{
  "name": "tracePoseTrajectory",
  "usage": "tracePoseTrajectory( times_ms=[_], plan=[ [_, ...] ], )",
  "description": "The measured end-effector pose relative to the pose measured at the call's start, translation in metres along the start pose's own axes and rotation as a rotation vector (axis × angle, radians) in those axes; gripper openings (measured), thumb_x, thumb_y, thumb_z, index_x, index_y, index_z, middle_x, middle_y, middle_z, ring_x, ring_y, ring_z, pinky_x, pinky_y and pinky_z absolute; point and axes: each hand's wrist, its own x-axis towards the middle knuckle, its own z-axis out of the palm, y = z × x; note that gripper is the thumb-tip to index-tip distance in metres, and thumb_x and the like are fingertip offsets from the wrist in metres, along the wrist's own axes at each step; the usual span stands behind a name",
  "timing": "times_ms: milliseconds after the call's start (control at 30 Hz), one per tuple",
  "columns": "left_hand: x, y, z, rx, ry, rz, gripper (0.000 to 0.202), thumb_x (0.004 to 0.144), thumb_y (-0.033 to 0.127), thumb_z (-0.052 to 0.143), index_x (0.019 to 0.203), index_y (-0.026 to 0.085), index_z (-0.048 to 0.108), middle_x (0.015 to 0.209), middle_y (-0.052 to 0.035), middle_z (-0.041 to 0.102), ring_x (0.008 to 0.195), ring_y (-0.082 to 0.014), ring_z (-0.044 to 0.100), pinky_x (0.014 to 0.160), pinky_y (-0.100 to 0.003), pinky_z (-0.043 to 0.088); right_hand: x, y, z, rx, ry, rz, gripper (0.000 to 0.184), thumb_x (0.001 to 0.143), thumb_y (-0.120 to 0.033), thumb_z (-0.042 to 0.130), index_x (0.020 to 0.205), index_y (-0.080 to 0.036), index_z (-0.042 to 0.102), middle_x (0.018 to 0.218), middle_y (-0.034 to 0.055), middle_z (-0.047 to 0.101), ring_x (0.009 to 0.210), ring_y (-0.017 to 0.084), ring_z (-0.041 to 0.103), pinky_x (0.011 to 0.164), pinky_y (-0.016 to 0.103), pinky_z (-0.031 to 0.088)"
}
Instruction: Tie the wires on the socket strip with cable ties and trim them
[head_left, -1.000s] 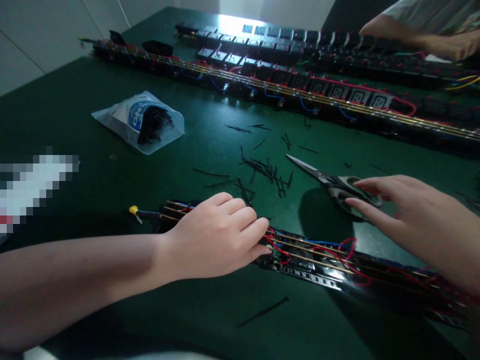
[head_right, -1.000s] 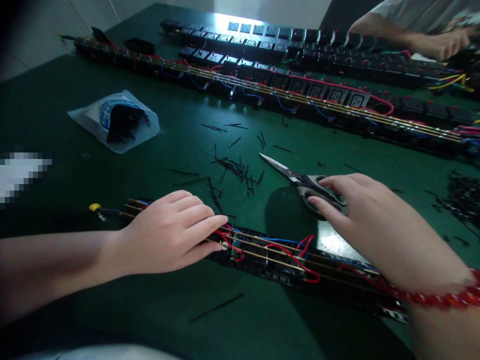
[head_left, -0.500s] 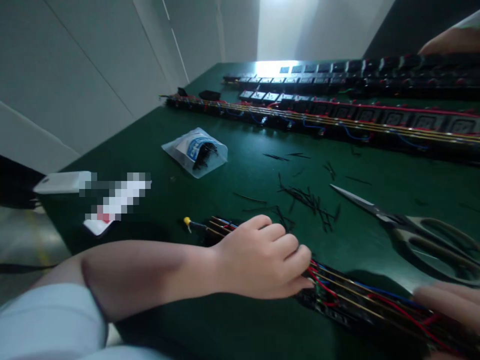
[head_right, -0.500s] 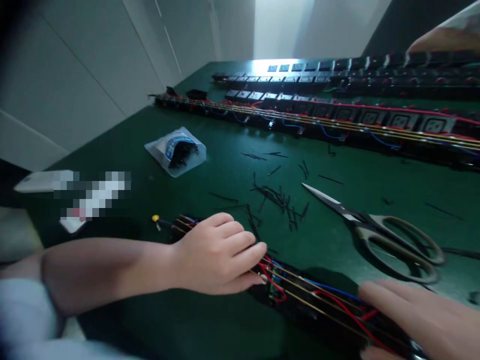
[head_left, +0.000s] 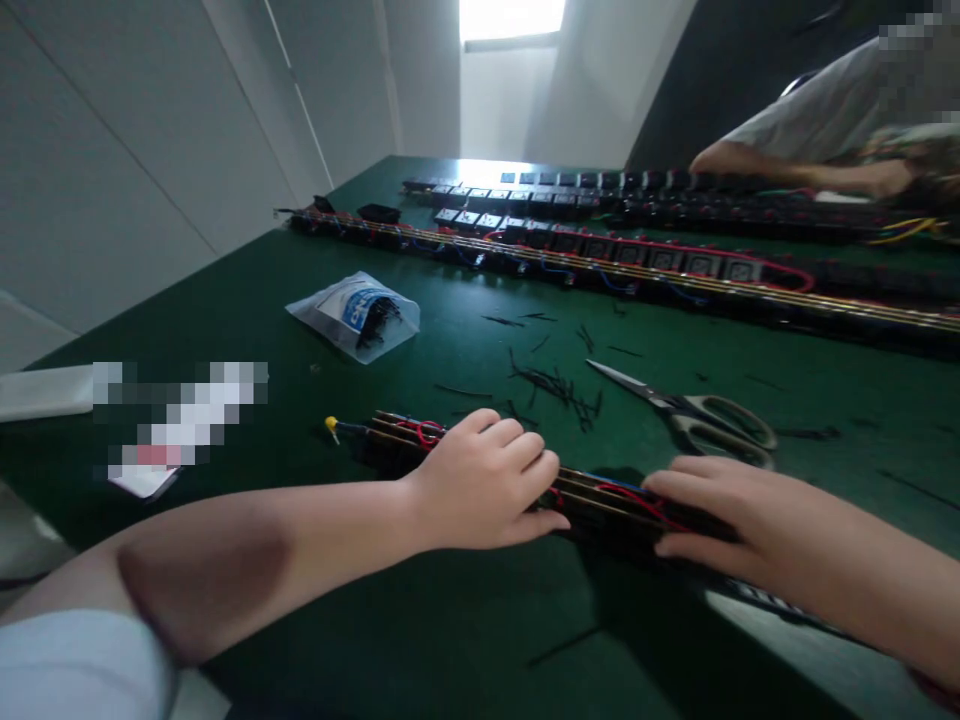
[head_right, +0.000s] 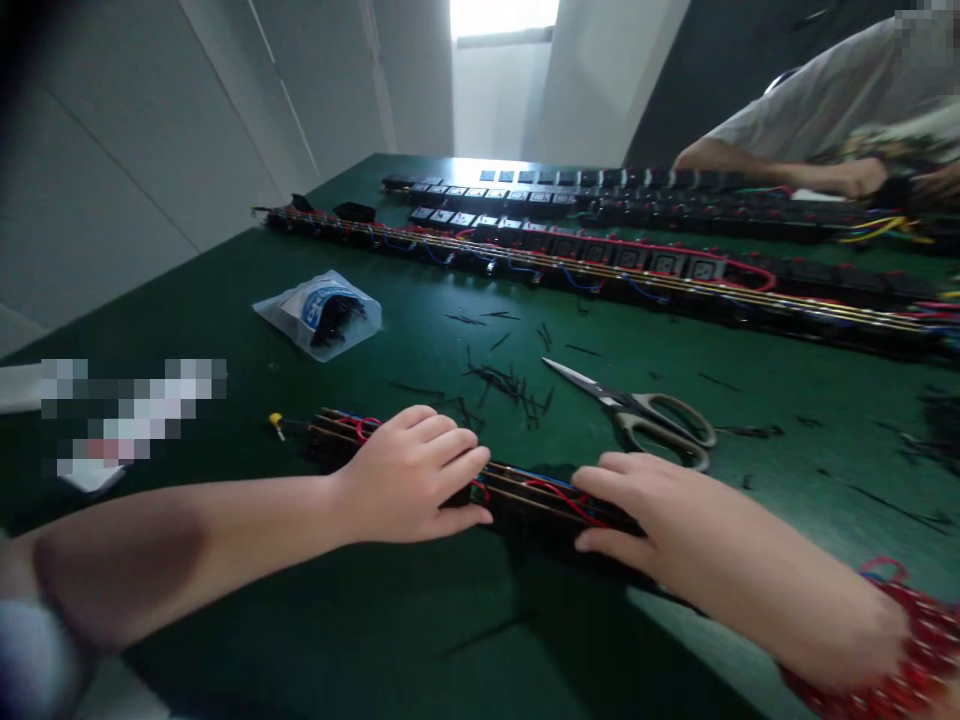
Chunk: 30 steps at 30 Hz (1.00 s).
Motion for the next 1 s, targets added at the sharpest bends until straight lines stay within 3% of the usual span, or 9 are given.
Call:
tracePoseTrajectory(
  times_ms=[67,300,433,567,667,733,833,1000],
  plan=[
    [0.0,0.0,0.0,-0.019,-0.007,-0.017,0.045,0.106,0.057,0.05,0.1,0.017,0.069,0.098,-0.0081,0.075,0.088,-0.0254,0.067,0.078,-0.041,0.047,-0.003,-0.005,0.0,0.016,-0.064,0.011,0.034,0.094,-0.059,0.063,0.098,-0.03,0.08,0.095,0.0055,0.078,0.08,0.025,0.076,0.067,0.036,0.062],
    [0.003,0.002,-0.003,-0.091,-0.136,-0.103,0.035,0.1,0.052,0.058,0.095,0.019,0.069,0.095,-0.0084,0.072,0.089,-0.0267,0.067,0.079,-0.041,0.051,-0.013,-0.009,0.02,0.026,-0.031,0.013,0.037,0.101,-0.05,0.056,0.122,-0.022,0.069,0.113,0.0134,0.072,0.096,0.028,0.073,0.083,0.044,0.062],
    [0.007,0.002,-0.011,-0.196,-0.228,-0.241,0.034,0.103,0.05,0.056,0.098,0.019,0.069,0.097,-0.0077,0.071,0.093,-0.0254,0.068,0.079,-0.039,0.054,-0.01,-0.016,0.02,0.01,-0.04,-0.018,0.035,0.102,-0.047,0.056,0.122,-0.021,0.069,0.11,0.0129,0.071,0.094,0.028,0.071,0.081,0.043,0.06],
    [0.014,-0.003,-0.023,-0.338,-0.35,-0.404,0.035,0.109,0.043,0.05,0.089,0.021,0.068,0.091,-0.0012,0.072,0.089,-0.0171,0.069,0.076,-0.03,0.056,-0.009,-0.023,0.018,-0.001,-0.074,-0.051,0.031,0.101,-0.043,0.061,0.121,-0.022,0.069,0.108,0.0113,0.072,0.094,0.027,0.07,0.081,0.041,0.058],
    [0.019,-0.014,-0.031,-0.391,-0.471,-0.491,0.024,0.107,0.039,0.059,0.103,0.019,0.072,0.096,-0.0006,0.073,0.085,-0.0145,0.07,0.076,-0.029,0.06,-0.011,-0.026,0.018,-0.002,-0.094,-0.065,0.031,0.1,-0.043,0.063,0.122,-0.023,0.069,0.107,0.0101,0.072,0.094,0.026,0.07,0.081,0.039,0.058],
    [0.02,-0.027,-0.032,-0.368,-0.513,-0.549,0.032,0.104,0.043,0.066,0.121,0.016,0.068,0.116,-0.0067,0.073,0.097,-0.0175,0.071,0.085,-0.036,0.065,-0.011,-0.026,0.019,-0.001,-0.093,-0.065,0.031,0.1,-0.043,0.064,0.123,-0.023,0.069,0.107,0.0101,0.073,0.095,0.026,0.07,0.081,0.039,0.058],
    [0.017,-0.051,-0.029,-0.224,-0.46,-0.625,0.04,0.102,0.043,0.068,0.133,0.018,0.065,0.136,-0.0106,0.067,0.118,-0.0245,0.068,0.102,-0.048,0.062,-0.011,-0.026,0.019,0.01,-0.091,-0.06,0.032,0.1,-0.044,0.065,0.124,-0.023,0.068,0.108,0.0103,0.073,0.097,0.026,0.071,0.082,0.04,0.057],
    [0.012,-0.074,-0.014,-0.15,-0.462,-0.668,0.042,0.102,0.044,0.068,0.135,0.018,0.064,0.137,-0.011,0.066,0.12,-0.0253,0.068,0.102,-0.049,0.062,-0.01,-0.025,0.019,0.035,-0.097,-0.045,0.033,0.098,-0.044,0.068,0.123,-0.023,0.068,0.11,0.0103,0.073,0.098,0.027,0.071,0.082,0.04,0.058]
  ],
)
